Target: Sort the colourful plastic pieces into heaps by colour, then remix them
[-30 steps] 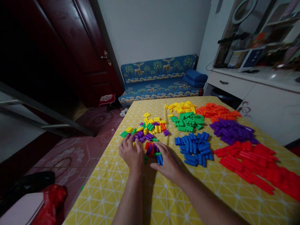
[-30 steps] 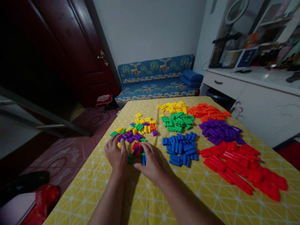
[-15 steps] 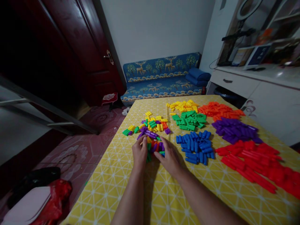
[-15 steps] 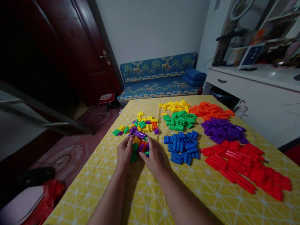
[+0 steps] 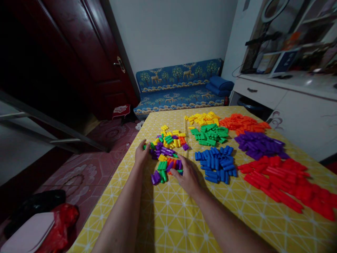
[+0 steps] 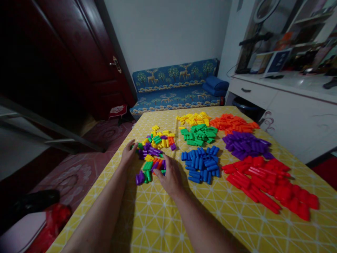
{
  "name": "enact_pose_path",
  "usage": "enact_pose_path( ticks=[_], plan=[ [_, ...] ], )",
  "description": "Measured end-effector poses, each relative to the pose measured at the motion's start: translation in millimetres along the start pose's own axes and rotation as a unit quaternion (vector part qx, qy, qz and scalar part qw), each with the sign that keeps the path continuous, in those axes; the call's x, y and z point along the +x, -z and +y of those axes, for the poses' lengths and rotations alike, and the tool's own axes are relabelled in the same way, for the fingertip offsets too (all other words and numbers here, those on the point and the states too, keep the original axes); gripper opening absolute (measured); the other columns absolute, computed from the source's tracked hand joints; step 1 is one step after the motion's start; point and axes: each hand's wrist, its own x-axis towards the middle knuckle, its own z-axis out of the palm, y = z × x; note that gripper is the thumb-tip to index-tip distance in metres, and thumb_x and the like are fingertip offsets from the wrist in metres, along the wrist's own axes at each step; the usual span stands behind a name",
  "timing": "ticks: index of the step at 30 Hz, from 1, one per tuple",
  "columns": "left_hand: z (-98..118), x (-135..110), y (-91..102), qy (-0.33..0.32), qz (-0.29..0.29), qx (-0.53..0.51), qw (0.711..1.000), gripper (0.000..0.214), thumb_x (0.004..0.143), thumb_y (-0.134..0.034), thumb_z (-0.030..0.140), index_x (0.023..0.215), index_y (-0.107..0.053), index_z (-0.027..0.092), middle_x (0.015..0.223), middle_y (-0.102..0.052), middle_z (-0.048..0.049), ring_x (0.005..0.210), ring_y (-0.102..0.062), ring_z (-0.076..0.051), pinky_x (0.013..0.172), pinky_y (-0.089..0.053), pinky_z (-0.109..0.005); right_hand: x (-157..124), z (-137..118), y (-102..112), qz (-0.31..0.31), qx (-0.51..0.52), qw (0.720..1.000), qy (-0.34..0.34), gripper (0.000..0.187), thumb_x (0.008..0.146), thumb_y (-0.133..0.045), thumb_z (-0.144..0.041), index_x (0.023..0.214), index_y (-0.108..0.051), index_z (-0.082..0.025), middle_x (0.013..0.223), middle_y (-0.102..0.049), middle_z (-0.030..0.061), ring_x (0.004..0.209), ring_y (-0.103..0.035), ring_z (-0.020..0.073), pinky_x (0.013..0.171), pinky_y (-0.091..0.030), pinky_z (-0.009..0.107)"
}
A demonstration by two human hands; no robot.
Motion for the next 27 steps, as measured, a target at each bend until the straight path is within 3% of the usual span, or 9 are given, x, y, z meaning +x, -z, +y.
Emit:
enact_pose_path(
  ticks=[3, 5, 8, 13, 16, 20, 27],
  plan=[
    [9, -10, -3.6, -0.053, -0.047, -0.029, 0.997, 0.039, 0.075, -0.067, 0.032, 0.111, -0.070, 0.018, 0.122, -0.066, -0.0104, 0.120, -0.058, -0.027, 0.105, -0.043, -0.040, 0, -1, 1, -0.009, -0.009, 1.000, 0.012, 0.065, 0.079, -0.068, -0.032, 0.138, -0.046, -0.017, 0.128, -0.062, 0.0154, 0.117, -0.059, 0.0293, 0.098, -0.049, 0.046],
    [17, -21, -2.1, -0.092, -0.063, -0.047, 0.993, 0.038, 0.067, -0.071, 0.025, 0.105, -0.073, 0.020, 0.119, -0.067, -0.0092, 0.118, -0.058, -0.027, 0.106, -0.042, -0.041, 1, -2, 2, -0.011, -0.014, 1.000, 0.016, 0.066, 0.078, -0.069, -0.029, 0.139, -0.046, -0.017, 0.128, -0.062, 0.0154, 0.116, -0.059, 0.0297, 0.098, -0.049, 0.047],
    [33, -41, 2.8, -0.133, -0.064, -0.088, 0.985, 0.034, 0.066, -0.069, 0.021, 0.100, -0.075, 0.020, 0.111, -0.070, -0.0085, 0.111, -0.061, -0.027, 0.103, -0.045, -0.043, 1, -1, 1, -0.004, -0.006, 1.000, 0.015, 0.067, 0.076, -0.070, -0.028, 0.138, -0.047, -0.019, 0.127, -0.062, 0.0145, 0.116, -0.059, 0.0300, 0.097, -0.050, 0.048],
    [68, -75, -3.2, -0.065, -0.041, -0.233, 0.969, 0.041, 0.074, -0.071, 0.032, 0.113, -0.070, 0.021, 0.110, -0.071, -0.0060, 0.106, -0.064, -0.025, 0.092, -0.052, -0.038, -1, 5, -6, 0.006, 0.060, 0.998, 0.007, 0.064, 0.081, -0.063, -0.027, 0.142, -0.042, -0.019, 0.136, -0.057, 0.0148, 0.125, -0.055, 0.0287, 0.102, -0.048, 0.047],
    [83, -96, -16.6, -0.010, -0.069, -0.343, 0.937, 0.052, 0.080, -0.067, 0.044, 0.127, -0.062, 0.022, 0.114, -0.070, -0.0072, 0.101, -0.066, -0.023, 0.083, -0.055, -0.032, -1, 4, -4, 0.016, 0.117, 0.993, -0.006, 0.059, 0.088, -0.057, -0.032, 0.143, -0.041, -0.019, 0.140, -0.054, 0.0142, 0.129, -0.052, 0.0264, 0.105, -0.046, 0.046],
    [86, -118, -31.2, 0.056, -0.102, -0.432, 0.894, 0.056, 0.086, -0.059, 0.052, 0.134, -0.054, 0.023, 0.130, -0.063, -0.0085, 0.102, -0.066, -0.021, 0.079, -0.055, -0.027, -1, -5, 5, 0.034, 0.192, 0.981, -0.010, 0.054, 0.092, -0.054, -0.039, 0.141, -0.043, -0.021, 0.140, -0.054, 0.0116, 0.129, -0.052, 0.0239, 0.107, -0.045, 0.042],
    [83, -126, -32.1, -0.001, -0.088, -0.363, 0.928, 0.052, 0.091, -0.052, 0.052, 0.134, -0.052, 0.024, 0.130, -0.063, -0.0095, 0.110, -0.064, -0.023, 0.087, -0.055, -0.032, 0, -17, 12, 0.017, 0.211, 0.977, 0.012, 0.044, 0.089, -0.057, -0.033, 0.132, -0.053, -0.024, 0.135, -0.058, 0.0085, 0.126, -0.054, 0.0232, 0.107, -0.045, 0.041]
  ],
)
